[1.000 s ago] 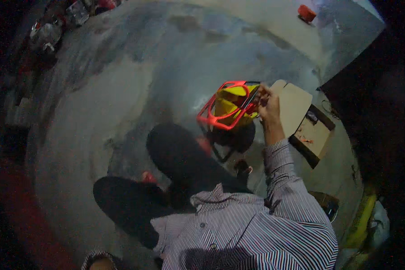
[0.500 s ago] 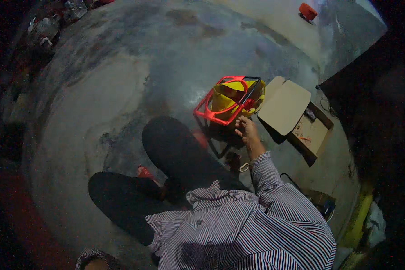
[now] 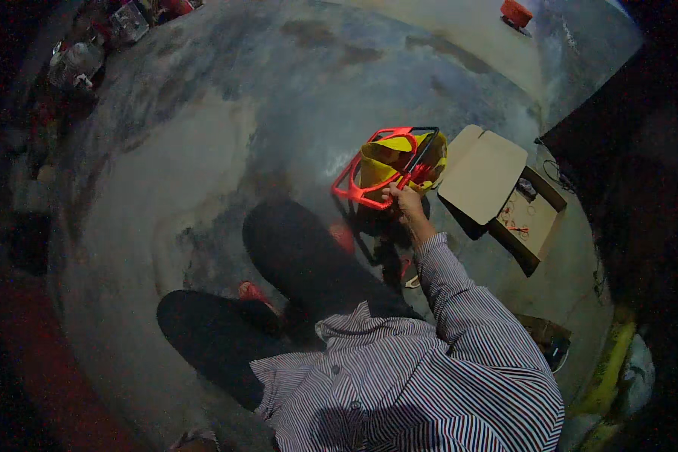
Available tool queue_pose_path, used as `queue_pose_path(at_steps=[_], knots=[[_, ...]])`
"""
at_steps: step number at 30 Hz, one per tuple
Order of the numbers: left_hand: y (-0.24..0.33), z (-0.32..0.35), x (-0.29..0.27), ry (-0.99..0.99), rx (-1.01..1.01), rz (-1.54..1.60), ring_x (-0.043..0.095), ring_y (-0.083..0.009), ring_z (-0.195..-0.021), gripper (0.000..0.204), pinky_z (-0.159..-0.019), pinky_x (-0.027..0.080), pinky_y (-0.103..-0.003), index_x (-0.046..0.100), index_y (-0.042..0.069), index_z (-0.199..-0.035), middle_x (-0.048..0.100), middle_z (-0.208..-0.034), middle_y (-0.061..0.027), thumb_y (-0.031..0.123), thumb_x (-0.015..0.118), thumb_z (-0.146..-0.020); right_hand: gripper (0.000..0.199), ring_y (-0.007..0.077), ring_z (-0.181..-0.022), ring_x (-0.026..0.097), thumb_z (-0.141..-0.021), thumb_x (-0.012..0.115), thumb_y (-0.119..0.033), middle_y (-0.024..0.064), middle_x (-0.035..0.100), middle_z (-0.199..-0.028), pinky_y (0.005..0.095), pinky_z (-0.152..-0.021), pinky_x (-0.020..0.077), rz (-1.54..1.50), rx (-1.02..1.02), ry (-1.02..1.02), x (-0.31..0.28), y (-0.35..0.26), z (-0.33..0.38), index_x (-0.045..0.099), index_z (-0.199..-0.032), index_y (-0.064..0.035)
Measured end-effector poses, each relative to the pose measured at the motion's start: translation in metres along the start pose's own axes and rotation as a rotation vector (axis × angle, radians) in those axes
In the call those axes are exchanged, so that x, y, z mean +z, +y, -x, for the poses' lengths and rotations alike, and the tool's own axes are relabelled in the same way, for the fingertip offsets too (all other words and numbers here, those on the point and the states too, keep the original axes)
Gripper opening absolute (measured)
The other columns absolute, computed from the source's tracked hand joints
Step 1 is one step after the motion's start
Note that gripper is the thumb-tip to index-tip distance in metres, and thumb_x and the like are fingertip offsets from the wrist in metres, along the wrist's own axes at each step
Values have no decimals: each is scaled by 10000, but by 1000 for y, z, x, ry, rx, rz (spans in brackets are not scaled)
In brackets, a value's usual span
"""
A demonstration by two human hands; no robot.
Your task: Wrapping a red metal frame with red cord.
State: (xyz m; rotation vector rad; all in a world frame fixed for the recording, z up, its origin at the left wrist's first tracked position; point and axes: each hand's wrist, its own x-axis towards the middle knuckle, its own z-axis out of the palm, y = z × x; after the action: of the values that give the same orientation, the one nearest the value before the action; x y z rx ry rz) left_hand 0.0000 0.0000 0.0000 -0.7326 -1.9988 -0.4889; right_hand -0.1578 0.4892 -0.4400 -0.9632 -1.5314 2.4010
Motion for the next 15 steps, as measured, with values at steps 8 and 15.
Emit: queue_pose_path(at_steps=[8,15], knots=[[-41,55,61,-108,-220,347,422,-187,-878,552,-739,407,-339,442,28,-1149,432,-1022,-108,430,530,-782,266,202,-839,607,-877,519,-105,141,582,-988,333,-727,526,-306,-83,-287,21,-52,51,464,-1105,20],[-14,42,122,-205,-502,488,470,-241,-957,541,-846,393,-358,523,16,-1046,466,-1022,-138,460,595,-745,411,223,-884,599,-837,603,-109,140,571,-1044,356,-776,520,-408,-216,-449,69,-98,124,441,-1188,32]])
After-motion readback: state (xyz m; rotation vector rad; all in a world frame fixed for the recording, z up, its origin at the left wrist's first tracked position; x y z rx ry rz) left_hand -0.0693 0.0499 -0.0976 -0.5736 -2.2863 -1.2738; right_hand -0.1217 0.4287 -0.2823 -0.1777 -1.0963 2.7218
